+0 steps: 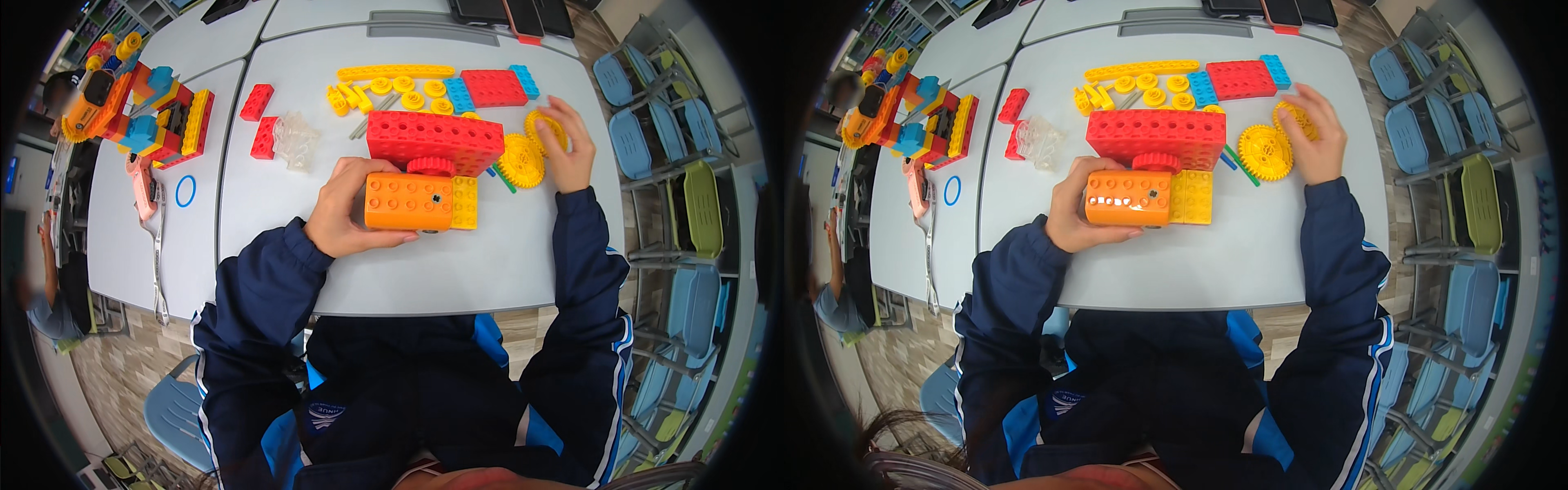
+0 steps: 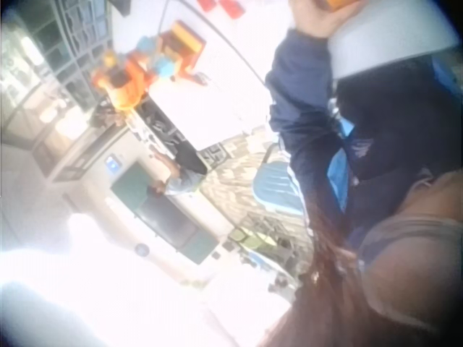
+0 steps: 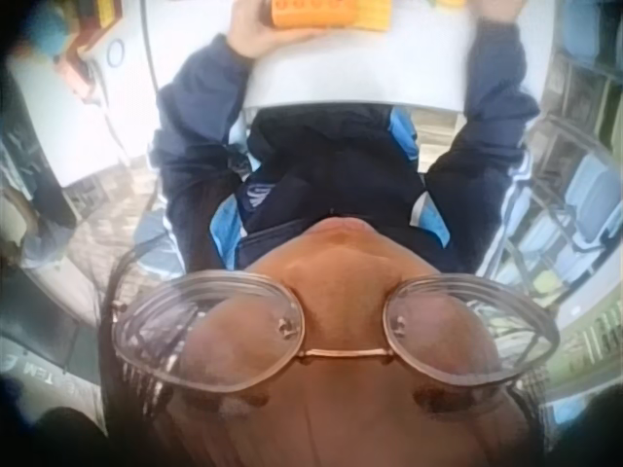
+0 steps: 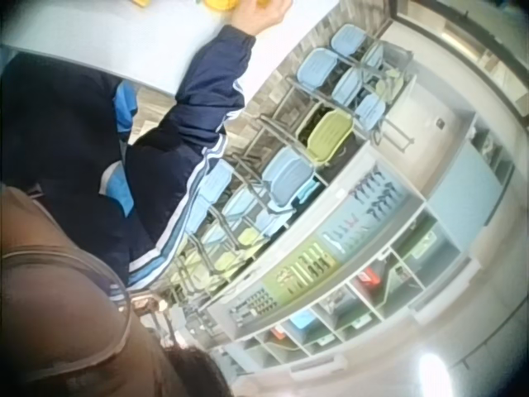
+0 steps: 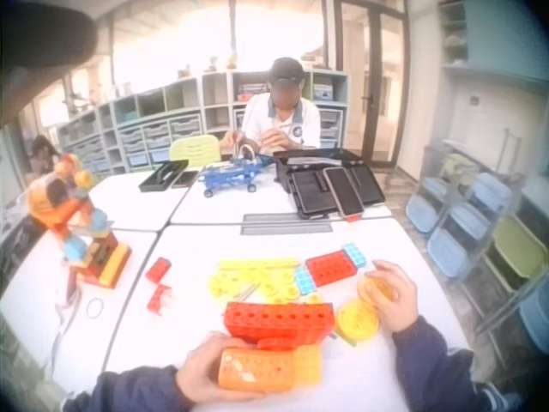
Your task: The person assembles a structure using colorful building blocks and gears. They connect red, yellow, and orange pieces, insert a blue gear, and repeatedly adjust and reattach components to form a stable assembly on a white table.
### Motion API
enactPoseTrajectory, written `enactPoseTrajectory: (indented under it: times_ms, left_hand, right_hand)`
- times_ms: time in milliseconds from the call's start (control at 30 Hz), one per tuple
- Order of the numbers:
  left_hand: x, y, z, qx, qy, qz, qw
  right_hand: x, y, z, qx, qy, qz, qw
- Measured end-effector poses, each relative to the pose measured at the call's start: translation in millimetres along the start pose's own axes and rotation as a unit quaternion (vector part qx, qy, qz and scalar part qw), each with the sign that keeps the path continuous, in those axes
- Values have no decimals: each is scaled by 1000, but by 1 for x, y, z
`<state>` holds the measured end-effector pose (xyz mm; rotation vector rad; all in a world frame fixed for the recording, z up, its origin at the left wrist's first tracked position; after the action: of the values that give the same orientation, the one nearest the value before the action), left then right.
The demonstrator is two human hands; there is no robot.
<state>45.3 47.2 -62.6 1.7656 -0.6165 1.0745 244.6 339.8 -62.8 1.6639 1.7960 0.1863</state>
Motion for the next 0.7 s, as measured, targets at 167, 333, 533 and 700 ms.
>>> enactPoseTrajectory:
  times_ms: [167,333,533,700]
  left_hand:
    - [0,-1,0,8,-15,-17,1000]
    - [-4,-1,0,18,-28,-5,999]
    - [-4,-1,0,14,-23,5,1000]
    - [-4,-1,-2,4,-16,-3,1000]
  right_hand:
    - [46,0,12,-2,-181,-123,976]
    - [41,-11,11,-27,-138,-224,964]
    - [73,-14,-5,41,-75,-217,973]
    - [149,-16,-35,112,-107,-130,979]
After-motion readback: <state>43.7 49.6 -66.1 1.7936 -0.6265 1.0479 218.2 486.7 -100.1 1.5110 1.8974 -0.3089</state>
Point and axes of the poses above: each hand's wrist, its own z-axis away from the middle knuckle, its own y-axis out of the back of the hand, x = y × z, the point moved 3 cm from there along -z, towards the middle knuckle, and after that the axes turned 14 degrees about y, right-handed, at the moved point
